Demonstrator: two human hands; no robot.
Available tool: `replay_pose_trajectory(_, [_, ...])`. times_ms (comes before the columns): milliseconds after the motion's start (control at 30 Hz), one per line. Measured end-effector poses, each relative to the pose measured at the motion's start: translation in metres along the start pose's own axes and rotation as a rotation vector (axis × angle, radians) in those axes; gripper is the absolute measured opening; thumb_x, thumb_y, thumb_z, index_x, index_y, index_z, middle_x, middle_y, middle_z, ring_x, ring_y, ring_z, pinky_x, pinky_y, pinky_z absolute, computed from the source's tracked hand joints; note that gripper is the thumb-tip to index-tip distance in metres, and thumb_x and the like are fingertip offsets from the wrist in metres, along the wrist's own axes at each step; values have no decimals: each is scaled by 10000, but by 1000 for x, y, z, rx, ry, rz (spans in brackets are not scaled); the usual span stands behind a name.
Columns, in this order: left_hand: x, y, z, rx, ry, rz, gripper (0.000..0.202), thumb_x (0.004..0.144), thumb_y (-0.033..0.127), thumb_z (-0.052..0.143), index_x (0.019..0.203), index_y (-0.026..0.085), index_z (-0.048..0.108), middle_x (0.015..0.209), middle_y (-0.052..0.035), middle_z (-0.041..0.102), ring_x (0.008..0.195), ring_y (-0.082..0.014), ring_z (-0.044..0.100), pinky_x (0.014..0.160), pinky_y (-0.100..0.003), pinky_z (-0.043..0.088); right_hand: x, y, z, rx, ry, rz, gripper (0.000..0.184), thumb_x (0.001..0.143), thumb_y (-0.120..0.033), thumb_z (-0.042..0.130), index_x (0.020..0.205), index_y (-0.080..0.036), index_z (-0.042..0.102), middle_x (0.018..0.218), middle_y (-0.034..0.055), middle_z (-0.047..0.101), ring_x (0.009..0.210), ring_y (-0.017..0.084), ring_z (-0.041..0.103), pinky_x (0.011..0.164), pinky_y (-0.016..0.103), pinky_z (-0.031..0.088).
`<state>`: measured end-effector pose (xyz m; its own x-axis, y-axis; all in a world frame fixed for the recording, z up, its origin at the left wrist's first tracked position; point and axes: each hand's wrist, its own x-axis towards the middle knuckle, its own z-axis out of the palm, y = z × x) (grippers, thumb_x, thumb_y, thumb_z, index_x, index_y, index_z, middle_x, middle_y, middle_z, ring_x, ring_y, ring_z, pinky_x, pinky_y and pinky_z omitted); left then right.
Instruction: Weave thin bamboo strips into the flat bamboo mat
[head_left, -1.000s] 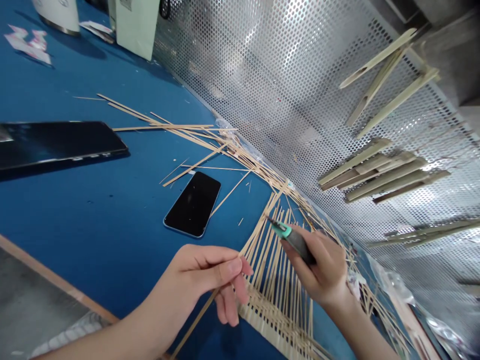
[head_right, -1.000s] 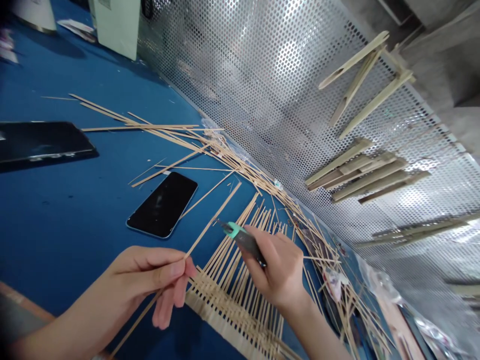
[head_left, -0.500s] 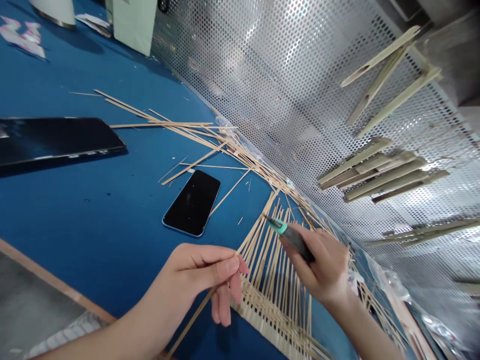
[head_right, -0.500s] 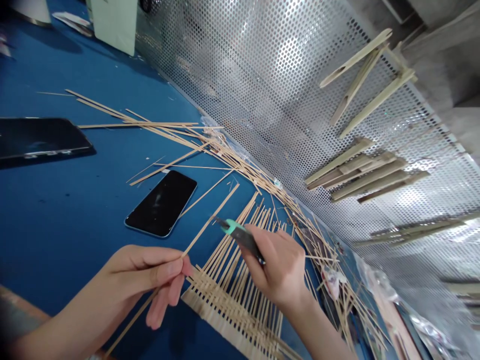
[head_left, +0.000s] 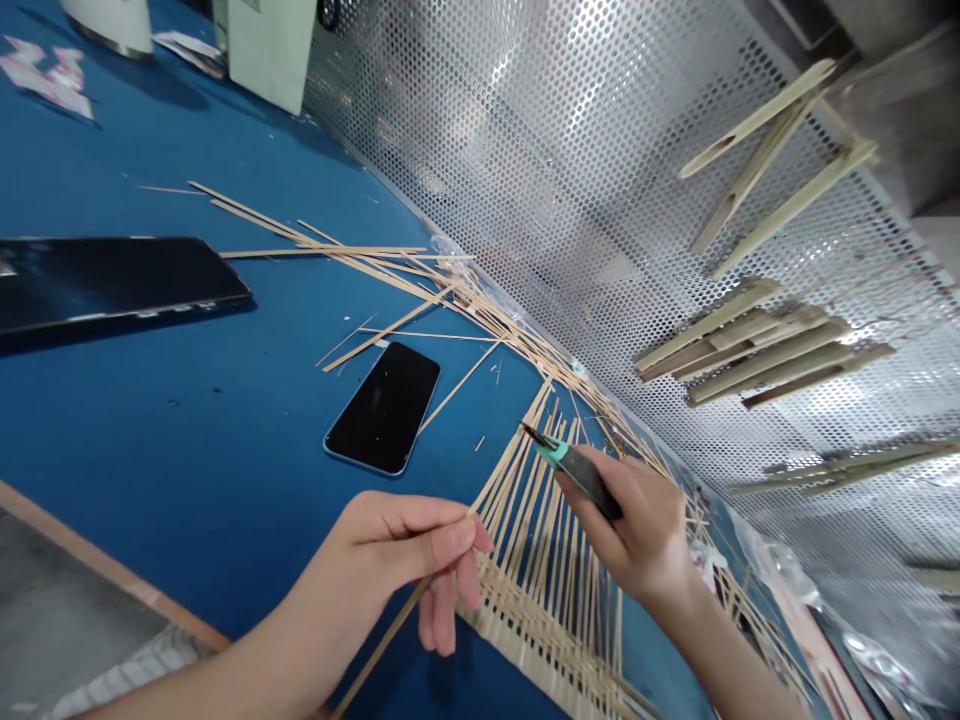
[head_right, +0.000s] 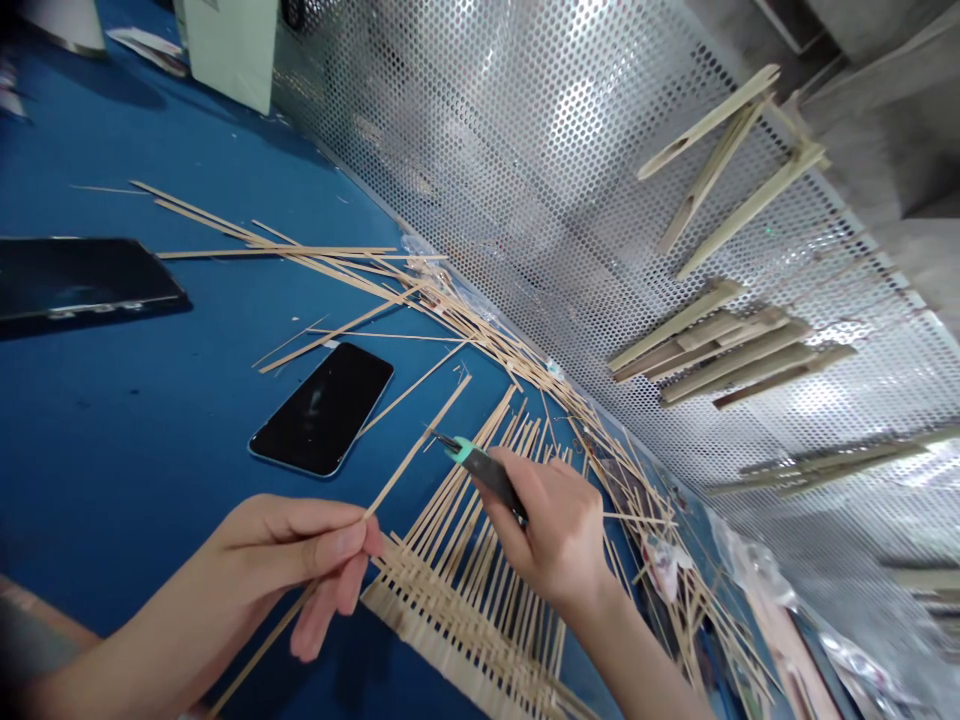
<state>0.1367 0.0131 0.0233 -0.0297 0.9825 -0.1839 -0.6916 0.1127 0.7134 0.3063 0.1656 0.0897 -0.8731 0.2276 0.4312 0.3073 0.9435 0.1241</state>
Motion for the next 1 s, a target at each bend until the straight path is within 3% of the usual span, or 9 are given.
replay_pose_trajectory(200, [1,0,1,-8,-11,-7,261,748,357,649,656,116,688,499,1,621,364,-56,520,417,-158,397,-3,-1,0,11,12,126,180,850,-239,555,1019,-212,612,614,2,605,525,145,541,511,295,372])
replay_pose_trajectory(333, [0,-1,0,-18,-4,-18,246,730,355,667,675,117,692,510,-3,632,363,-61,527,407,-157,390,5,11,-1,130,59,439,190,779,-357,633,907,-223,673,545,-15,559,485,141,514,491,291,352])
replay_pose_trajectory(433, [-1,-5,-1,-8,7,-43,256,709,373,681,681,119,693,525,-8,640,362,-68,532,405,-163,402,16,24,-4,185,154,601,263,856,-431,523,881,-190,624,556,-8,566,452,134,523,440,274,380])
replay_pose_trajectory(500, [-1,-9,-1,19,18,-67,274,691,392,690,687,118,694,535,-8,644,361,-70,536,392,-159,402,24,25,-7,384,189,687,303,879,-465,478,922,-184,585,672,21,636,472,126,554,429,263,421])
replay_pose_trajectory(600, [0,-14,1,61,32,-89,312,660,427,701,705,119,700,546,-7,646,373,-80,555,377,-151,406,34,11,-12,790,164,824,335,773,-453,647,980,-197,583,818,40,683,475,103,549,406,240,430])
replay_pose_trajectory(700, [1,-17,3,86,32,-93,323,643,439,708,699,120,704,550,-6,648,383,-85,563,381,-151,424,40,-8,-14,923,57,860,372,646,-353,786,933,-194,610,745,1,680,461,80,540,430,217,447])
replay_pose_trajectory(800, [1,-18,4,87,33,-85,314,652,438,703,696,127,707,559,-4,654,387,-80,565,383,-142,426,43,-19,-14,961,-7,894,397,604,-290,818,932,-186,620,653,-37,653,450,63,536,437,186,447])
replay_pose_trajectory(1000, [-2,-19,5,96,37,-86,311,652,439,705,693,131,710,539,0,645,376,-80,555,382,-145,426,42,-18,-14,1013,18,938,411,605,-260,817,951,-186,609,592,-61,620,439,48,520,404,149,413])
